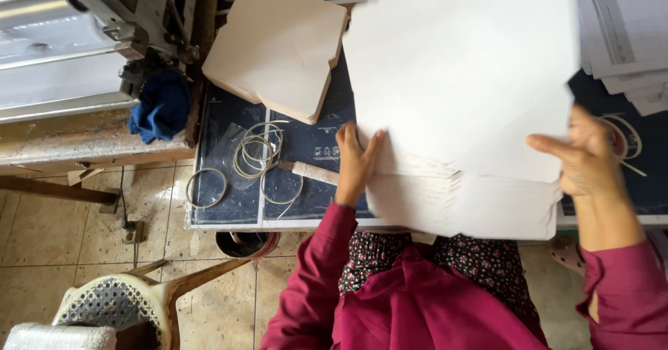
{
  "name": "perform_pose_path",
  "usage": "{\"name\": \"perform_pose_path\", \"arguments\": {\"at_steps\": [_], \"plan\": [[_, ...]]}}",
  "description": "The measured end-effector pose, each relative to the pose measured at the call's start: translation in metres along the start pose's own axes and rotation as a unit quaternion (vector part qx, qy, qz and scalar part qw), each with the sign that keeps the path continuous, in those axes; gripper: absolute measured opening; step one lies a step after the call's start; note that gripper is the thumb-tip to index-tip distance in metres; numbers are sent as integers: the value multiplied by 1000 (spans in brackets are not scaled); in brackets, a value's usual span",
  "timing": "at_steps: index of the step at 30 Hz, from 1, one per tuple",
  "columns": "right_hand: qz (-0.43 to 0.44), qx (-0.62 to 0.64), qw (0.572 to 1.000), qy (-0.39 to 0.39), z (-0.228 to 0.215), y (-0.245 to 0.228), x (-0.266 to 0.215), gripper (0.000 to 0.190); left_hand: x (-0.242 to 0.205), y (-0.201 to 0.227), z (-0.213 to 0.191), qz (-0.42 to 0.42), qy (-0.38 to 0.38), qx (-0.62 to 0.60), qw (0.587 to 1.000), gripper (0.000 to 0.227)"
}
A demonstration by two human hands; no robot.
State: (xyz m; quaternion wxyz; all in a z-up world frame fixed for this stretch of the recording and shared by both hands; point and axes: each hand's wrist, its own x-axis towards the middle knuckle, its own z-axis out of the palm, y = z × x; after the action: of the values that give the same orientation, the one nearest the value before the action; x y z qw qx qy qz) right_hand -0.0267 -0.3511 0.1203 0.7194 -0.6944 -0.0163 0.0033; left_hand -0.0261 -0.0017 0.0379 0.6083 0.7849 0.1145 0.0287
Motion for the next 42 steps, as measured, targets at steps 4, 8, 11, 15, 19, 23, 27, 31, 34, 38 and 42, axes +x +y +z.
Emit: {"name": "perform_pose_path", "arguments": {"at_steps": [4, 8, 11, 15, 19, 23, 27, 31, 34, 38, 42], "plan": [[-195, -125, 972, -33, -27, -33, -10, 47, 20, 64, 0, 23, -69, -170, 983, 41], [-247, -124, 961, 26, -55, -19, 13, 45, 44, 123, -9, 197, -111, -303, 926, 60], [-301, -132, 945, -2, -27, -36, 13, 69, 54, 140, -16, 268, -92, -285, 916, 74], [-204, -162, 962, 85, -65, 65, 29, 60, 59, 131, -13, 267, -46, -283, 920, 76], [-278, -90, 953, 81, 3, 19, 20, 77, 50, 119, -3, 289, -52, -262, 919, 67], [-348, -67, 930, 103, 30, -29, 9, 64, 40, 147, -25, 288, -26, -327, 900, 49], [-344, -97, 930, 84, 29, -51, 6, 59, 24, 167, -46, 348, -21, -290, 891, 57], [-255, -150, 953, 65, -1, 9, 26, 78, 32, 112, -31, 281, -41, -320, 904, 85], [-254, -92, 962, 29, 16, 10, 21, 96, 21, 101, -14, 201, -100, -246, 943, 93], [-190, -133, 971, 65, -28, 32, 27, 83, 27, 91, -18, 224, -79, -273, 932, 85], [-240, -146, 959, 36, 25, -5, 13, 67, 20, 100, -3, 227, -15, -250, 941, 71]]}}
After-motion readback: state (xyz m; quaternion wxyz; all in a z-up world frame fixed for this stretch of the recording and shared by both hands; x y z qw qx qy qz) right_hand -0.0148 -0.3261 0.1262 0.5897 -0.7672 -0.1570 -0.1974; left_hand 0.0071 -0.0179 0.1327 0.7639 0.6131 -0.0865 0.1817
